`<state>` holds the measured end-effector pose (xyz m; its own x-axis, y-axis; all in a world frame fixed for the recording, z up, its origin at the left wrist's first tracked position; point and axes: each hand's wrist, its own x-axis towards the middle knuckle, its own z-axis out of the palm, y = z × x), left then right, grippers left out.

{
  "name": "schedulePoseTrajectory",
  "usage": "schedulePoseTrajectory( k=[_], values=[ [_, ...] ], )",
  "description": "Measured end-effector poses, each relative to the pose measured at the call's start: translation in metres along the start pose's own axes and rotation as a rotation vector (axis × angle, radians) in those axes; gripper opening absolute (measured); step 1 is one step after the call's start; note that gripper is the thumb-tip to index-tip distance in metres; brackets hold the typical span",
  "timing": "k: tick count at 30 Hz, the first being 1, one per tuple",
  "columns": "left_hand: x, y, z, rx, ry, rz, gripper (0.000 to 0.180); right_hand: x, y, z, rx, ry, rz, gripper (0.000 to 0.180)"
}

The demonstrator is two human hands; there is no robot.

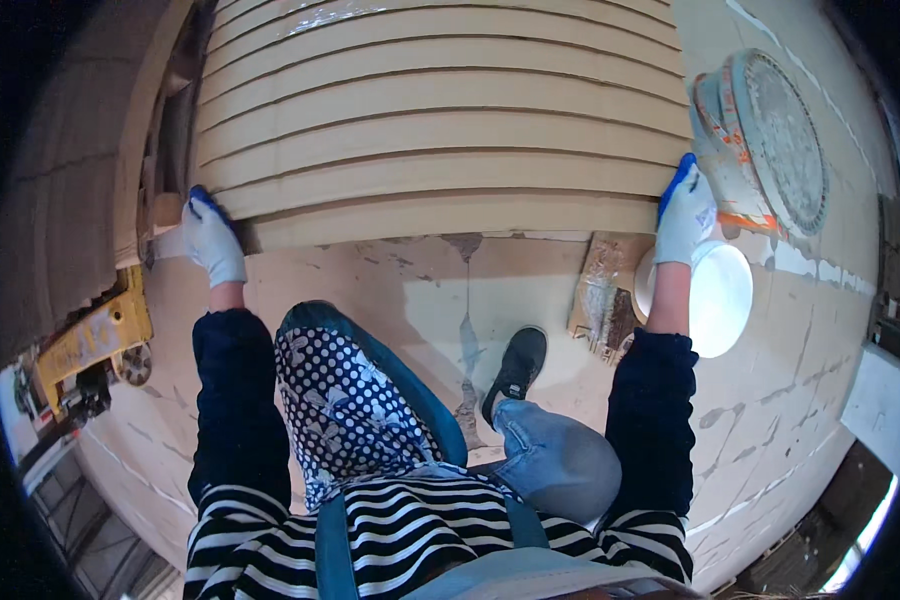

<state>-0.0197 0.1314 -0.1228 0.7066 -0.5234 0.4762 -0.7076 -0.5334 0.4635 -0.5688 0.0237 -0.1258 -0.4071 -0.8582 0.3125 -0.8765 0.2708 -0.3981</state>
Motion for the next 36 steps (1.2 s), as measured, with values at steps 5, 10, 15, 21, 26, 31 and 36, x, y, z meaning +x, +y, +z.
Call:
schedulePoseTrajectory(
  k=[5,10,15,21,26,31,36],
  values=[
    [0.005,-0.005,0.001,-0.136,-0.154,-0.082,0.043,0.009,0.023,0.004,0.08,-0.004,-0.026,0.043],
    [0.0,0.001,-0.003,-0.197,-0.113,-0.072,0.04,0.02,0.045,0.018,0.424,0.006,-0.237,0.046],
    [-0.013,0.005,-0.006,-0.196,-0.058,-0.027,0.038,0.013,0.017,-0.001,0.24,-0.057,0.037,0.047],
    [-0.002,-0.003,0.0,-0.254,-0.04,-0.021,0.037,0.001,0.008,-0.002,0.121,0.123,-0.075,0.048],
    [0.019,0.001,-0.035,0.141,-0.328,0.094,0.039,0.015,0.011,-0.017,-0.015,-0.075,-0.047,0.047],
    [0.064,-0.006,-0.025,-0.538,-0.353,-0.036,0.038,0.066,0.057,-0.007,0.468,0.166,-0.079,0.046],
    [0.055,0.0,0.019,-0.941,-0.638,-0.507,0.045,0.039,-0.004,0.038,0.05,0.039,-0.097,0.049]
  ],
)
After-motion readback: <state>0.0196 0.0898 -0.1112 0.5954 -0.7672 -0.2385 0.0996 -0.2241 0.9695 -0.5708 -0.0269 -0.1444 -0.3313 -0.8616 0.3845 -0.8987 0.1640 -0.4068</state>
